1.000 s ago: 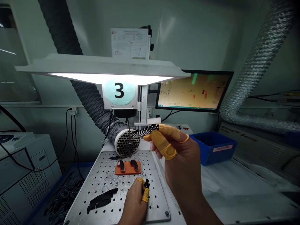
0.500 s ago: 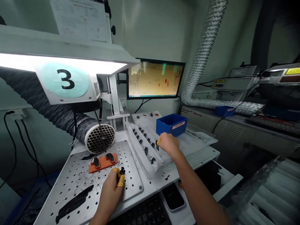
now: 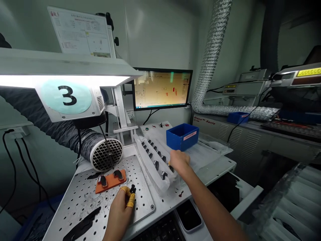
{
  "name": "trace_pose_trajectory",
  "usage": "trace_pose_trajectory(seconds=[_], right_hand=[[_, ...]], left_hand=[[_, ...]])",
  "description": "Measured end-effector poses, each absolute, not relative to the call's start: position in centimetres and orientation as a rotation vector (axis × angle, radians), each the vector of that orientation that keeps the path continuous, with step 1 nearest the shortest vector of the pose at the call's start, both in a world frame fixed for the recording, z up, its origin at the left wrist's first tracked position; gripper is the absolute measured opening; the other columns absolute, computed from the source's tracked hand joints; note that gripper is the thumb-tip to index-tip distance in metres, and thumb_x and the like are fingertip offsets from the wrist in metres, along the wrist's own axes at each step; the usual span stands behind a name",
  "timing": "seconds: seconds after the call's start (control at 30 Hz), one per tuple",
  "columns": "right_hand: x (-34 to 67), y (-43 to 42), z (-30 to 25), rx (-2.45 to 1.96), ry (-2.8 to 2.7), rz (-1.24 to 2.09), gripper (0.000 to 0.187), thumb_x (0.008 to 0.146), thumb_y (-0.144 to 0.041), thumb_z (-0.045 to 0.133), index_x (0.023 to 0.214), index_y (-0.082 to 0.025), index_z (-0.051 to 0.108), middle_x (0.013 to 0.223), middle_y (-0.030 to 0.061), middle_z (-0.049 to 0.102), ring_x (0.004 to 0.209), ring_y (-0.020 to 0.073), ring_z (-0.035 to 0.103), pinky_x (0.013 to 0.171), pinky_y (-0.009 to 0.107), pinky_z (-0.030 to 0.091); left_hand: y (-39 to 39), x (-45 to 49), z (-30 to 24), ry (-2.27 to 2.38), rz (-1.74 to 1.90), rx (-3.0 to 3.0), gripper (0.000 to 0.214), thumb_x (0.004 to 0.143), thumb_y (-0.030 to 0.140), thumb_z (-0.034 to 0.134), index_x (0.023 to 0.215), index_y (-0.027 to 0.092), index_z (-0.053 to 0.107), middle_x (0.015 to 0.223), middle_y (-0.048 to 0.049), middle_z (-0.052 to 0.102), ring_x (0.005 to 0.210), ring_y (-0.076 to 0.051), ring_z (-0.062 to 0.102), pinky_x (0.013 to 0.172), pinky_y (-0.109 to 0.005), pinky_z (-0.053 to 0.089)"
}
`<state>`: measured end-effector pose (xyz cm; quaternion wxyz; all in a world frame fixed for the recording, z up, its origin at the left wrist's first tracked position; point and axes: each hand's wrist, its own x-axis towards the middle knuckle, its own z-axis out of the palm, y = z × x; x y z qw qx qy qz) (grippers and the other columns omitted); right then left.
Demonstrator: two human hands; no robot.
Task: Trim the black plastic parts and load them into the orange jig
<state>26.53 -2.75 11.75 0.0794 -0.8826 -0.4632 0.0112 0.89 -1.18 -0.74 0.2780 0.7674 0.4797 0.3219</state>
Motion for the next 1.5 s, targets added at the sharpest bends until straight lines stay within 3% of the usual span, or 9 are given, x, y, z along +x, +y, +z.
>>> trace_pose_trajectory(seconds=[0.13, 0.23, 0.37, 0.47, 0.8, 0.93, 1.07, 1.17, 1.5], right_hand=[[28.0, -4.2, 15.4, -2.488, -1.287, -0.357, 0.031, 0.096, -0.030, 0.034, 0.106, -0.020, 0.062, 0.108, 0.0123, 0.063, 0.096, 0.0254, 0.061, 0.068, 0.031, 0.045], [30.1, -3.5, 18.4, -2.487, -1.492, -0.400, 0.035, 0.097, -0.031, 0.030, 0.115, -0.020, 0.058, 0.120, 0.0119, 0.058, 0.111, 0.0264, 0.052, 0.076, 0.032, 0.043], [32.6, -1.0, 19.6, -2.614, -1.658, -0.144, 0.032, 0.078, -0.038, 0.066, 0.096, -0.012, 0.068, 0.107, 0.0181, 0.063, 0.103, 0.0340, 0.056, 0.078, 0.036, 0.044], [34.1, -0.2, 19.1, -2.591, -1.816, -0.058, 0.030, 0.069, -0.032, 0.075, 0.090, -0.011, 0.069, 0.098, 0.0152, 0.067, 0.098, 0.0319, 0.060, 0.085, 0.038, 0.042], [41.2, -2.5, 22.9, -2.395, -2.003, -0.243, 0.025, 0.077, -0.030, 0.065, 0.092, -0.010, 0.067, 0.101, 0.0185, 0.064, 0.094, 0.0332, 0.060, 0.078, 0.037, 0.045], [46.3, -3.3, 23.3, -2.309, -2.001, -0.253, 0.017, 0.077, -0.023, 0.066, 0.089, -0.011, 0.068, 0.099, 0.0146, 0.066, 0.104, 0.0313, 0.056, 0.093, 0.038, 0.037], [51.4, -4.3, 22.2, -2.190, -2.019, -0.154, 0.022, 0.073, -0.011, 0.067, 0.095, -0.013, 0.068, 0.120, 0.0095, 0.060, 0.123, 0.0249, 0.043, 0.104, 0.030, 0.026], [54.4, -4.9, 21.2, -2.134, -1.988, -0.023, 0.028, 0.068, -0.007, 0.068, 0.096, -0.013, 0.068, 0.134, 0.0077, 0.050, 0.128, 0.0238, 0.037, 0.102, 0.027, 0.030], [58.6, -4.9, 18.6, -2.081, -1.763, 0.351, 0.043, 0.059, 0.005, 0.052, 0.093, -0.015, 0.070, 0.141, 0.0059, 0.043, 0.117, 0.0243, 0.050, 0.085, 0.026, 0.044]], left_hand=[[-0.5, 0.8, -1.1, 1.359, 0.974, 2.049, 0.023, 0.077, 0.041, 0.045, 0.072, 0.020, 0.053, 0.085, -0.0069, 0.051, 0.077, -0.023, 0.052, 0.074, -0.039, 0.044], [-0.2, 0.7, -1.5, 1.390, 1.042, 2.053, 0.028, 0.074, 0.042, 0.044, 0.073, 0.018, 0.057, 0.089, -0.0099, 0.049, 0.084, -0.027, 0.052, 0.081, -0.043, 0.044], [-0.1, 0.1, -1.5, 1.508, 1.111, 2.099, 0.038, 0.072, 0.048, 0.045, 0.085, 0.015, 0.058, 0.088, -0.0110, 0.050, 0.076, -0.026, 0.053, 0.076, -0.045, 0.047], [-0.4, 0.6, 0.4, 1.426, 1.122, 2.270, 0.033, 0.079, 0.045, 0.045, 0.093, 0.018, 0.057, 0.093, -0.0111, 0.054, 0.077, -0.025, 0.055, 0.075, -0.042, 0.048], [1.6, 16.5, 9.7, 0.733, 0.725, 2.918, 0.033, 0.091, 0.031, 0.038, 0.106, 0.017, 0.063, 0.109, -0.0124, 0.062, 0.103, -0.027, 0.056, 0.089, -0.042, 0.045], [4.6, 21.3, 8.8, 0.476, 0.530, 3.032, 0.033, 0.092, 0.030, 0.040, 0.108, 0.015, 0.065, 0.116, -0.0129, 0.063, 0.113, -0.028, 0.051, 0.098, -0.042, 0.039], [6.0, 22.9, 8.1, 0.459, 0.478, 2.979, 0.035, 0.093, 0.032, 0.037, 0.098, 0.016, 0.068, 0.106, -0.0130, 0.067, 0.105, -0.027, 0.057, 0.094, -0.042, 0.041], [6.9, 22.8, 7.9, 0.509, 0.520, 2.902, 0.036, 0.092, 0.035, 0.037, 0.095, 0.017, 0.068, 0.105, -0.0139, 0.067, 0.101, -0.026, 0.058, 0.091, -0.041, 0.043], [10.3, 21.9, 7.5, 0.804, 0.591, 2.803, 0.025, 0.086, 0.025, 0.044, 0.090, 0.016, 0.067, 0.103, -0.0127, 0.067, 0.100, -0.025, 0.060, 0.089, -0.036, 0.045]])
